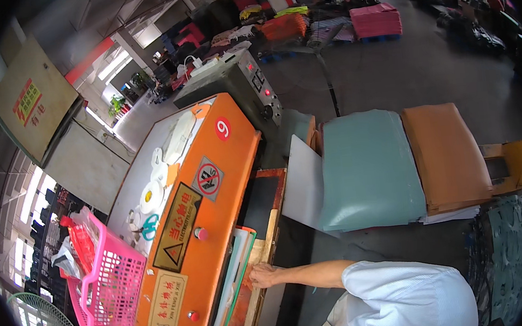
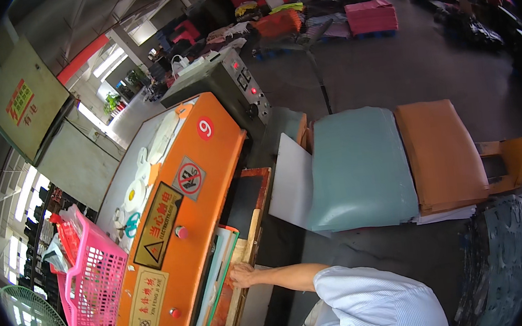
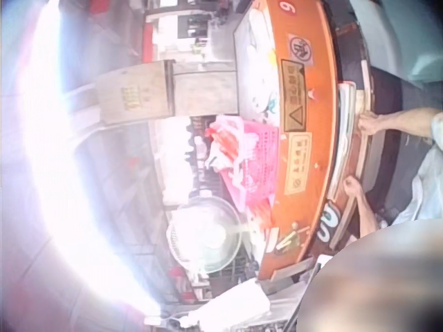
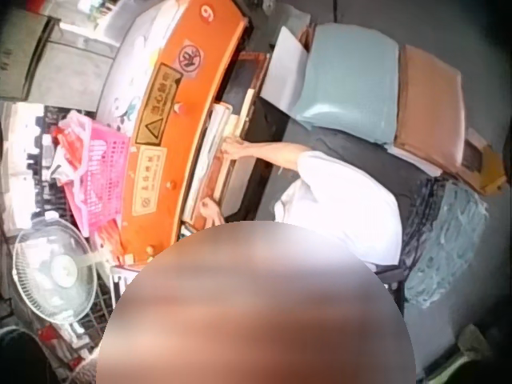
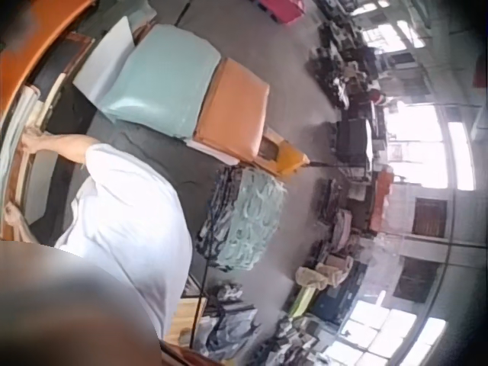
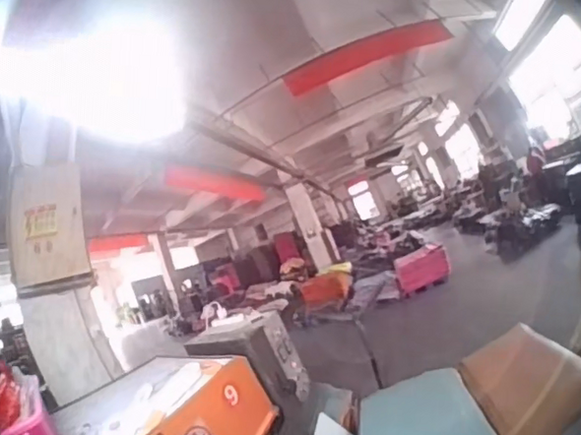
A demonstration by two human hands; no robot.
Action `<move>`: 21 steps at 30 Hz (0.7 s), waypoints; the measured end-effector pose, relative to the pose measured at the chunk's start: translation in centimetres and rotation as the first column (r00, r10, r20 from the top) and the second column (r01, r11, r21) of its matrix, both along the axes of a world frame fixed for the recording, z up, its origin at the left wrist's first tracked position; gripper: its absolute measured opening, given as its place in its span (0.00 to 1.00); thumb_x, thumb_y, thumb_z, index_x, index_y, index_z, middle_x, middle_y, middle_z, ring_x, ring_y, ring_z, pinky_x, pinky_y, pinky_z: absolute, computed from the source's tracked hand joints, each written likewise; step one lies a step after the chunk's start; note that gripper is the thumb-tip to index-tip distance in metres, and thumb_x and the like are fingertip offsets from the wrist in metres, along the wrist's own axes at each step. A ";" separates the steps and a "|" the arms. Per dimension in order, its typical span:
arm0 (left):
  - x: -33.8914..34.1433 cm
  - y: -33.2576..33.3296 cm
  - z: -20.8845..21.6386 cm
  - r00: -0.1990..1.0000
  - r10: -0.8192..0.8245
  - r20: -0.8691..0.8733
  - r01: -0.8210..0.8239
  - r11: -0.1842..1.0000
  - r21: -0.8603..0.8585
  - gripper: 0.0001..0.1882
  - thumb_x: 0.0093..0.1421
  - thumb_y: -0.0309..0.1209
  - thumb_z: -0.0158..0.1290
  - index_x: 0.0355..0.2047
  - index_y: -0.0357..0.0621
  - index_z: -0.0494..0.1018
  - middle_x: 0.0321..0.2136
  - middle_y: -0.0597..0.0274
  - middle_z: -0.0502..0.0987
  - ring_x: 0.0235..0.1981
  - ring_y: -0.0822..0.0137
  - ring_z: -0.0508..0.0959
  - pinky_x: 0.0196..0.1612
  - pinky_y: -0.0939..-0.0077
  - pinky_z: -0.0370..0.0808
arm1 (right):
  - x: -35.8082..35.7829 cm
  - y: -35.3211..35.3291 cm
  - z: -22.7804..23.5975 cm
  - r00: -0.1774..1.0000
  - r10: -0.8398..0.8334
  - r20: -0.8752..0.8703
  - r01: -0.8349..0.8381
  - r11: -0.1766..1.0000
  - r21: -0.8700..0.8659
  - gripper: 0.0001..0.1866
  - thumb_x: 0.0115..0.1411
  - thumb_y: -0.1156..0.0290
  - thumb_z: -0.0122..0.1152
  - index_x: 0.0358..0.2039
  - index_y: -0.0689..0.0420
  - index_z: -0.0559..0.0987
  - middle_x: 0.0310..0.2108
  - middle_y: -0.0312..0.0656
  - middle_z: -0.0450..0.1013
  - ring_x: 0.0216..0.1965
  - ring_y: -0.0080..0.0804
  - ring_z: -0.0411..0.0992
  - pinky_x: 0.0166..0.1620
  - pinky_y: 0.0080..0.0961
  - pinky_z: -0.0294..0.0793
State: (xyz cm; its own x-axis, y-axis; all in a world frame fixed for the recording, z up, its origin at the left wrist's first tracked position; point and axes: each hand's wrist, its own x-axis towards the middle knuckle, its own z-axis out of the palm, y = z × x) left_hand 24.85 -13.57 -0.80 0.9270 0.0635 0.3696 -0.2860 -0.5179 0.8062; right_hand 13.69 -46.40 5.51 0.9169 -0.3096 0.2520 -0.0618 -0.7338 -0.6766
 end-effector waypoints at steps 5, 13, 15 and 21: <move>-7.9 -0.6 0.9 0.993 0.033 0.110 -0.053 0.982 0.179 0.12 0.62 0.30 0.52 0.26 0.35 0.74 0.16 0.56 0.69 0.20 0.61 0.69 0.27 0.58 0.68 | -6.4 0.6 -0.2 0.998 -0.058 -0.007 0.057 0.998 -0.031 0.13 0.58 0.56 0.69 0.34 0.52 0.88 0.36 0.50 0.81 0.46 0.52 0.79 0.50 0.49 0.77; -22.0 -0.3 6.1 0.875 -0.206 -0.437 0.046 0.936 -0.349 0.10 0.71 0.28 0.56 0.45 0.33 0.79 0.30 0.63 0.83 0.29 0.76 0.76 0.34 0.79 0.73 | -16.8 0.0 3.1 0.985 -0.171 -0.005 0.170 0.976 0.137 0.14 0.56 0.63 0.72 0.39 0.58 0.86 0.41 0.49 0.82 0.49 0.49 0.78 0.54 0.44 0.76; -23.7 -1.7 8.1 0.816 -0.231 -0.530 -0.012 0.910 -0.415 0.17 0.71 0.30 0.57 0.53 0.28 0.76 0.44 0.52 0.85 0.42 0.69 0.83 0.49 0.74 0.79 | -16.1 -1.4 4.7 0.974 -0.212 0.081 0.215 0.976 -0.028 0.23 0.54 0.63 0.75 0.47 0.63 0.82 0.53 0.54 0.76 0.57 0.55 0.72 0.60 0.49 0.71; -26.9 -6.0 11.0 0.557 -0.502 -0.662 -0.424 0.514 -0.746 0.24 0.71 0.29 0.55 0.63 0.28 0.65 0.60 0.42 0.76 0.61 0.49 0.78 0.66 0.59 0.76 | -12.9 -2.6 4.6 0.981 -0.194 -0.013 0.185 0.952 -0.243 0.37 0.51 0.61 0.78 0.59 0.64 0.76 0.70 0.52 0.58 0.66 0.63 0.58 0.66 0.58 0.63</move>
